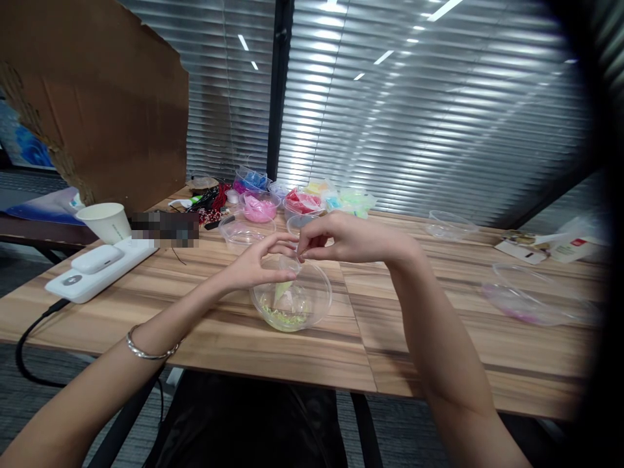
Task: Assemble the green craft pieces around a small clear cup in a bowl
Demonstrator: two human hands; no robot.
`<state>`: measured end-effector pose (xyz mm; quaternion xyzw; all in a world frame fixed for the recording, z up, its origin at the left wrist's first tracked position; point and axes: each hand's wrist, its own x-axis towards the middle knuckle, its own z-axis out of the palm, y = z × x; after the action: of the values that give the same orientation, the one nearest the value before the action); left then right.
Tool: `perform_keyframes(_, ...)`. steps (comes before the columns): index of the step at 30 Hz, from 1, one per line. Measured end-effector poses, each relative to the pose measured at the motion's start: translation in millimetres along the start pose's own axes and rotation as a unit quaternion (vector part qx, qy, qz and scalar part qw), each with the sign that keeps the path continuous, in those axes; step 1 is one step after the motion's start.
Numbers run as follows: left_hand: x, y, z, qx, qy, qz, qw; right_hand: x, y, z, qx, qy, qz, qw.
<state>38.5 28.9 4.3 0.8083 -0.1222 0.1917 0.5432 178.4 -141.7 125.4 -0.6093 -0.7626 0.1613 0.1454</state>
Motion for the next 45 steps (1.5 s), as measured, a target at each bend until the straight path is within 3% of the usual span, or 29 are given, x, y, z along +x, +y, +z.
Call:
perform_keyframes(17,-1,8,0.7,0.022,-0.024,-0.011,0.999,1,3,3,0.016,-0.002,0.010,1.000)
perform_keyframes(32,-1,9,-0.4,0.062,-0.017,-0.004,0.998,5,3,6,0.016,0.000,-0.032,0.999)
perform_keyframes(45,0,7,-0.4,0.069,-0.024,0.014,0.997,10,-5,13,-0.037,-0.011,-0.009,0.999)
